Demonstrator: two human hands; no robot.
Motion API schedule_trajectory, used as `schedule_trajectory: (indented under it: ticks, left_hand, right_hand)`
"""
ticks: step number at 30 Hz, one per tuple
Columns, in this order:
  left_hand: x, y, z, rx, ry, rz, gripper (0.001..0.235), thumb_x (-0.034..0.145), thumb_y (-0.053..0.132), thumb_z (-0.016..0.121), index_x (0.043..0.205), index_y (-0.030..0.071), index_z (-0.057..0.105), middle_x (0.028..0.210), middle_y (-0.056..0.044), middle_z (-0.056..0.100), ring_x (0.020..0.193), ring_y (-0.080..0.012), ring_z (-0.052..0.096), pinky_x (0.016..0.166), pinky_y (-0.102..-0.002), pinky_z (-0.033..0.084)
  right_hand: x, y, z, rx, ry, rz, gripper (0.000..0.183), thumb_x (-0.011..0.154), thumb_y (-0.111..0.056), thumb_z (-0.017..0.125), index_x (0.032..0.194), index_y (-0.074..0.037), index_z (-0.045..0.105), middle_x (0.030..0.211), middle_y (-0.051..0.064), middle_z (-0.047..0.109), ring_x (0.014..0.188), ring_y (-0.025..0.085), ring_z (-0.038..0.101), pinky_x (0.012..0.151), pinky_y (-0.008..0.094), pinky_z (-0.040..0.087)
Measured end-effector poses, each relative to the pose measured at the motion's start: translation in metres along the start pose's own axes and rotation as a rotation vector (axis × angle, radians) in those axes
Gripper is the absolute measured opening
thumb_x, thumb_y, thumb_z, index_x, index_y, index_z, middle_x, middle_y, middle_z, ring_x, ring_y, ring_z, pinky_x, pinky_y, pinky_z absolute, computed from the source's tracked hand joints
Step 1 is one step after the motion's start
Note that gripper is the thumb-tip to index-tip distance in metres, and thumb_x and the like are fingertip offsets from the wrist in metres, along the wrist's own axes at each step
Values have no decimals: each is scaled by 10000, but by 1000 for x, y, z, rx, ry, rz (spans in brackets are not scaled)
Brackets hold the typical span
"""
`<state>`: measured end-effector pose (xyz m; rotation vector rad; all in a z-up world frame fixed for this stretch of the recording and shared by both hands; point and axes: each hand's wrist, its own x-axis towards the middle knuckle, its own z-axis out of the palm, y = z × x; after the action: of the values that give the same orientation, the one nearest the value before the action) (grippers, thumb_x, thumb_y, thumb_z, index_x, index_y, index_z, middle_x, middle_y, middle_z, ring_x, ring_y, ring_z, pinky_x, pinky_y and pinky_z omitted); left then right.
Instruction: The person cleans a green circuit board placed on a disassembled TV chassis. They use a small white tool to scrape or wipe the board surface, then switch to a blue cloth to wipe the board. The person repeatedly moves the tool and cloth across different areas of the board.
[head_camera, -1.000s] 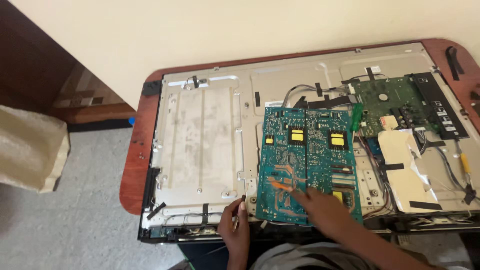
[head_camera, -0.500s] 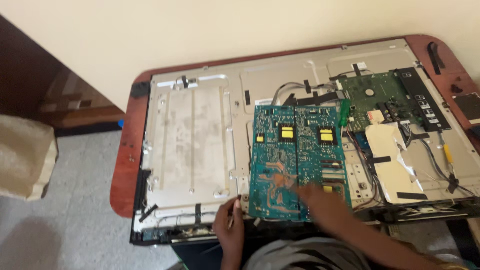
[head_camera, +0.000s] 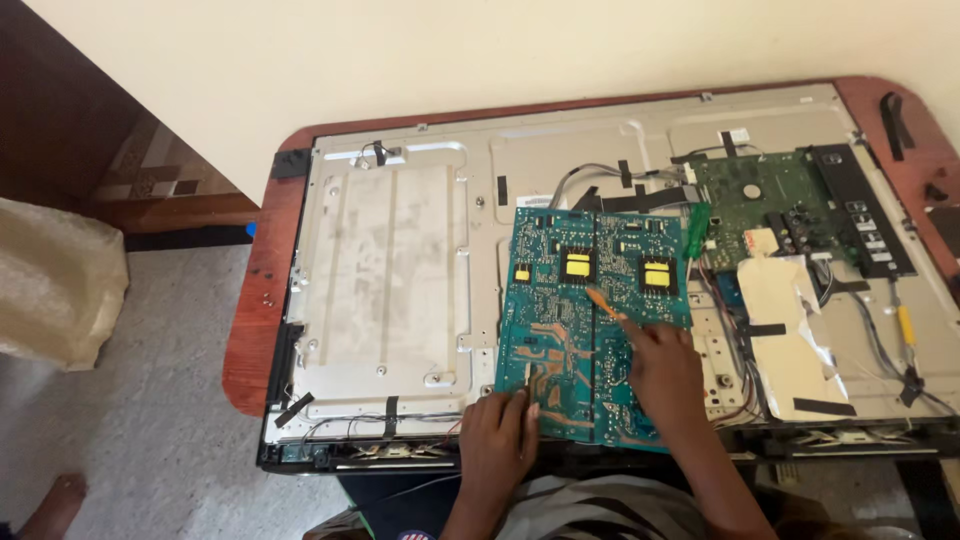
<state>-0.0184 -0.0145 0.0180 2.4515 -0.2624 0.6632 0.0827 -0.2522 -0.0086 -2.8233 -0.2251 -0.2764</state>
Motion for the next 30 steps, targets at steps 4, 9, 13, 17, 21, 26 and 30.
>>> schedule_trajectory:
  ticks: [4,9,13,17,21,26,30]
  left_hand:
    - [-4,7,-1,31,-11,30,234,867,121,691,1057,-14,706,965,-145,635,868,-317,629,779,-433,476]
    - [-6,13,-9,5,-41,21,192,873,116,694,1019,-7,711,947,-146,635,840,-324,618,743,-433,466]
    - [-5,18,-14,19,-45,29,155,887,132,701,994,20,706,931,-128,632,841,-312,621,738,-440,460]
    - [0,19,-15,24,-76,-21,160,887,139,705,997,24,717,951,-138,647,859,-329,635,748,-450,479]
    - [-1,16,-11,-57,-65,-81,158,903,120,685,1002,-2,706,1109,-220,672,970,-388,667,813,-449,542]
    - [-1,11,-1,-109,-42,-56,135,911,92,689,981,-23,688,1026,-197,717,876,-356,713,757,-412,575]
    - [-1,4,4,-98,-17,3,88,891,52,696,935,-21,673,937,-178,719,777,-336,709,683,-394,574]
  right_hand:
    - [0,-4,0,-77,31,-10,527,803,-81,710,1312,-207,663,1291,163,598,1199,361,553,893,538,505]
    - [-17,-16,1,35,332,-98,447,915,-98,640,1362,-86,629,1308,177,603,1216,366,582,960,548,490]
    - [-52,-47,5,454,-226,170,184,985,-219,651,1137,-135,715,1025,104,695,950,284,715,836,381,570]
    - [-64,-79,4,640,-332,-101,354,865,-118,691,1218,-101,703,1029,123,678,946,336,684,784,402,560]
    - [-58,-89,-1,590,-176,-296,450,747,-31,701,1197,-35,685,1160,142,663,987,354,674,768,394,566]
    - [-41,-88,1,657,-48,-342,317,764,-13,728,1080,-38,739,1093,99,705,990,300,700,781,353,590]
    - [-40,-89,9,629,-9,-393,294,748,-18,740,1042,-21,742,1070,100,702,980,294,692,767,357,585]
